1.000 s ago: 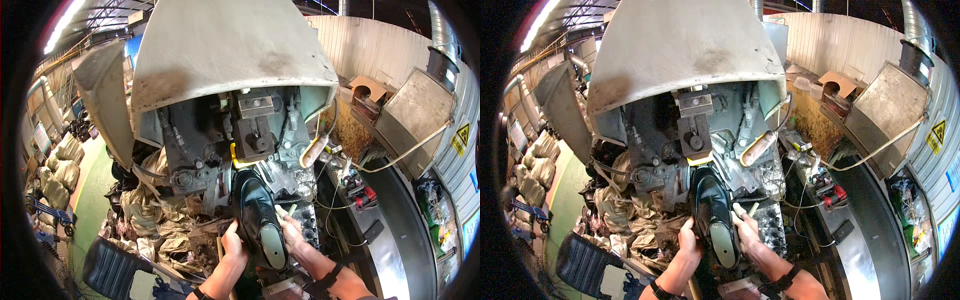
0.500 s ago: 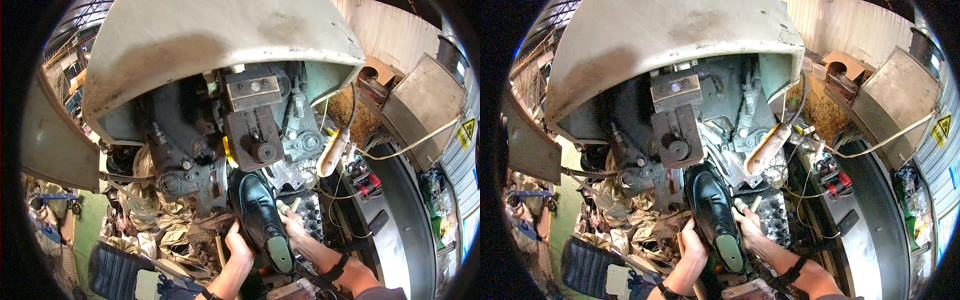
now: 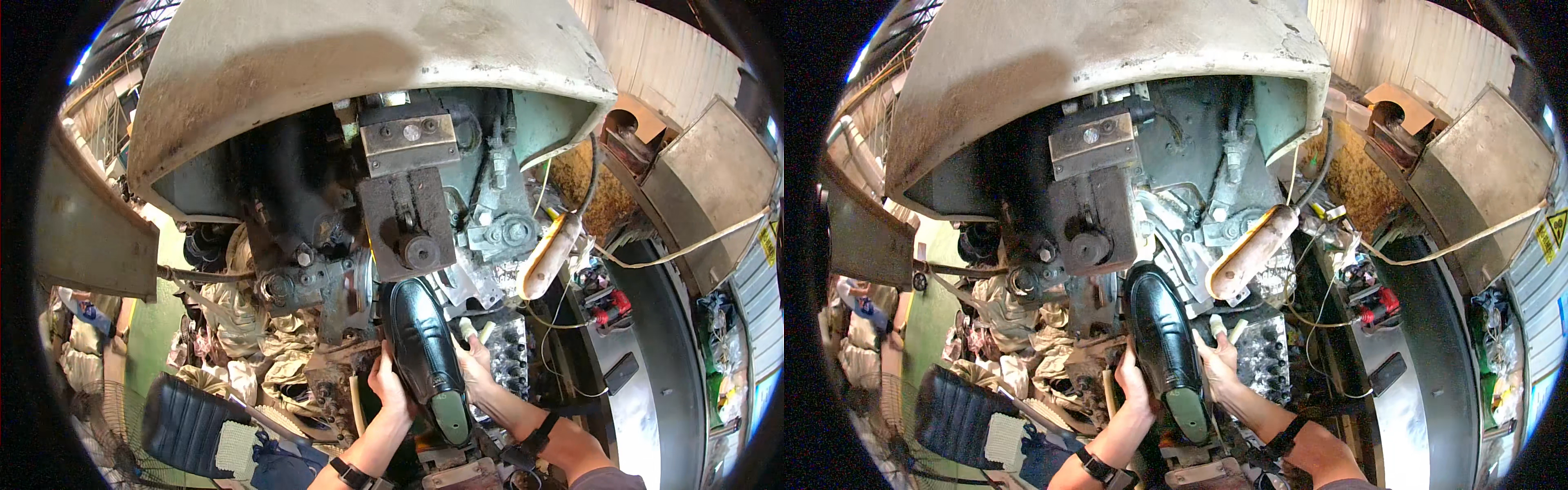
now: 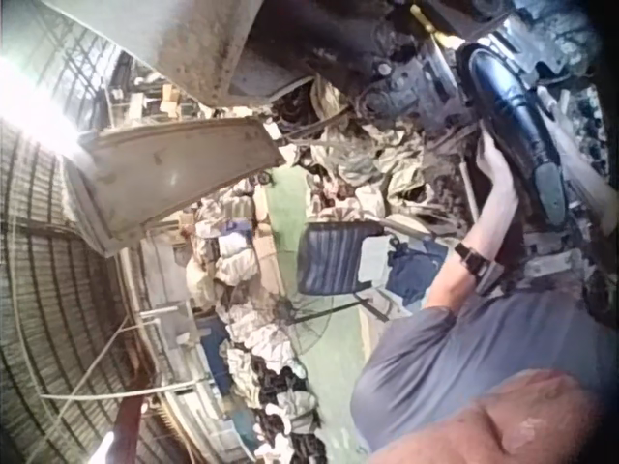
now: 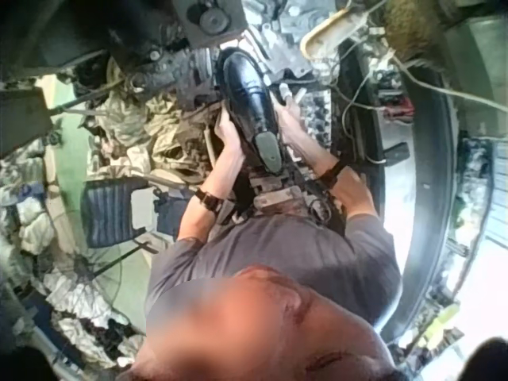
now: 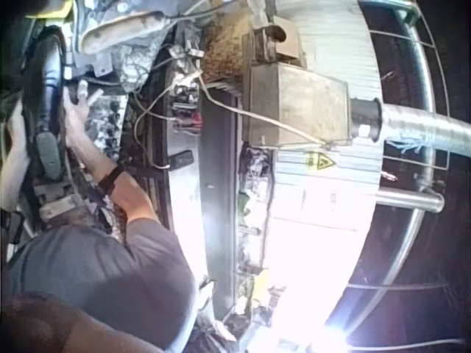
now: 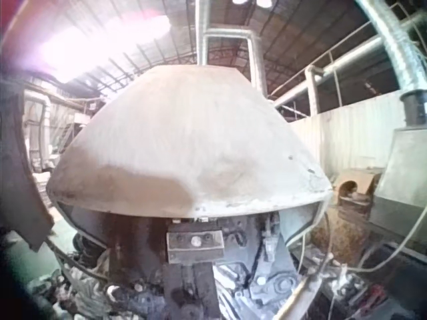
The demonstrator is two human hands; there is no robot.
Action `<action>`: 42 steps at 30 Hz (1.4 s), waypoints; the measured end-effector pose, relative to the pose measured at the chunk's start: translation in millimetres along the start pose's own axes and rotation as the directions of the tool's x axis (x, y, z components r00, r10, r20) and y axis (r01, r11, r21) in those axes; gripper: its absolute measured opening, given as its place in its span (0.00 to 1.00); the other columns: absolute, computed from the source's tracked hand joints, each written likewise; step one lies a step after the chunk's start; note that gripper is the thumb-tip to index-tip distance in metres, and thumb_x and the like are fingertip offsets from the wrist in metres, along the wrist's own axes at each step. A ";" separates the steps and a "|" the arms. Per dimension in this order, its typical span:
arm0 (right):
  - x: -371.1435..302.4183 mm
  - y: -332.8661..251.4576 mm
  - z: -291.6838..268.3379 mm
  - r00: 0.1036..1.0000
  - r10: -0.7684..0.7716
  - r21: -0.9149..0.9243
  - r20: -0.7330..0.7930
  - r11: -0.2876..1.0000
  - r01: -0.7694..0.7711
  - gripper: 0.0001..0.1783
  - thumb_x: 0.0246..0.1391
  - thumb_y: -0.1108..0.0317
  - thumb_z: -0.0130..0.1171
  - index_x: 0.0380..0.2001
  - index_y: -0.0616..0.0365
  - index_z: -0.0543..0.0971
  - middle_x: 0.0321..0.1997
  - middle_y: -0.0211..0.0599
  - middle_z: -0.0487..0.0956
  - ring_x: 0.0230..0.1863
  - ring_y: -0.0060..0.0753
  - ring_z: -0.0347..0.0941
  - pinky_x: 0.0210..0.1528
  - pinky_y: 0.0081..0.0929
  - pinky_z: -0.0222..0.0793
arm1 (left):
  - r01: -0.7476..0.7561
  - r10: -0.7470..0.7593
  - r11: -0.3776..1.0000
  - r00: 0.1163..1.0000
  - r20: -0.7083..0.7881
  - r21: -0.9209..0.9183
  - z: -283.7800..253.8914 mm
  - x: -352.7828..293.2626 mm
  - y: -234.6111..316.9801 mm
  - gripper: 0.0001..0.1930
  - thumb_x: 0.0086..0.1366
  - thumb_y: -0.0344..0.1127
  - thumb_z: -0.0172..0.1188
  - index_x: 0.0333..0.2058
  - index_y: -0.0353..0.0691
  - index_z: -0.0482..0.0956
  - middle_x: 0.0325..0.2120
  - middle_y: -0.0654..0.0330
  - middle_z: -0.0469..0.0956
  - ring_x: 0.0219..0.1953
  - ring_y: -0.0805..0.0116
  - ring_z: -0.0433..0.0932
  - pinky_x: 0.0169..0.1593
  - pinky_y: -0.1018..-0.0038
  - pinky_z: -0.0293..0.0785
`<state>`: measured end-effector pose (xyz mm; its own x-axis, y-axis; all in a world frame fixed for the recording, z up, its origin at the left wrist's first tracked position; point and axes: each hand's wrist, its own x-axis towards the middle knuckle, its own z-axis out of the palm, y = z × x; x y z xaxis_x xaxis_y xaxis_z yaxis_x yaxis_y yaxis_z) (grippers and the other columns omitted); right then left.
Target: Operating a shoe lasting machine and handling shoe components on a conveyor belt.
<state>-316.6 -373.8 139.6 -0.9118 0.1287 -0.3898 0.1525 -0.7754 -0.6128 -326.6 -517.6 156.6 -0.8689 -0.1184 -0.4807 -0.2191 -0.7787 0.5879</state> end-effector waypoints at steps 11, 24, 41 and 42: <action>-5.9 -66.8 -162.4 0.917 -0.382 -0.775 -0.119 0.613 0.154 0.37 0.68 0.68 0.53 0.71 0.64 0.46 0.46 0.51 0.81 0.40 0.35 0.81 0.42 0.35 0.80 | -0.026 0.065 0.972 0.985 -0.160 0.232 -152.1 1.4 71.5 0.16 0.65 0.43 0.63 0.47 0.41 0.76 0.43 0.56 0.77 0.46 0.59 0.77 0.54 0.60 0.76; -18.8 -39.8 -250.8 0.893 -0.202 -0.609 -0.403 0.787 -0.097 0.64 0.59 0.68 0.63 0.72 0.44 0.18 0.58 0.45 0.76 0.51 0.36 0.76 0.48 0.36 0.73 | 0.457 0.035 0.535 0.828 -0.560 0.710 -369.3 15.1 0.9 0.08 0.59 0.25 0.61 0.38 0.37 0.85 0.26 0.63 0.80 0.26 0.71 0.76 0.29 0.76 0.71; -104.7 -77.3 -136.6 0.927 -0.349 -0.673 -0.139 0.720 0.170 0.37 0.61 0.69 0.63 0.67 0.65 0.58 0.44 0.44 0.82 0.38 0.29 0.80 0.41 0.26 0.77 | -0.326 0.597 0.453 0.802 -0.011 0.830 -225.6 -25.2 42.5 0.19 0.58 0.32 0.63 0.48 0.32 0.80 0.45 0.52 0.82 0.49 0.60 0.81 0.55 0.68 0.75; -104.2 -83.5 -135.5 0.923 -0.360 -0.697 -0.133 0.696 0.171 0.32 0.61 0.69 0.64 0.63 0.70 0.64 0.39 0.43 0.83 0.35 0.28 0.80 0.39 0.26 0.77 | -0.380 0.508 0.552 0.859 0.061 0.742 -166.9 -44.4 50.3 0.18 0.60 0.32 0.63 0.49 0.33 0.80 0.45 0.52 0.81 0.49 0.60 0.80 0.55 0.68 0.74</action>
<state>-182.8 -238.8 138.2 -0.8460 0.4806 -0.2307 0.2158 -0.0870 -0.9726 -224.9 -654.3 98.9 -0.8849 -0.4598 -0.0740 -0.1205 0.0727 0.9900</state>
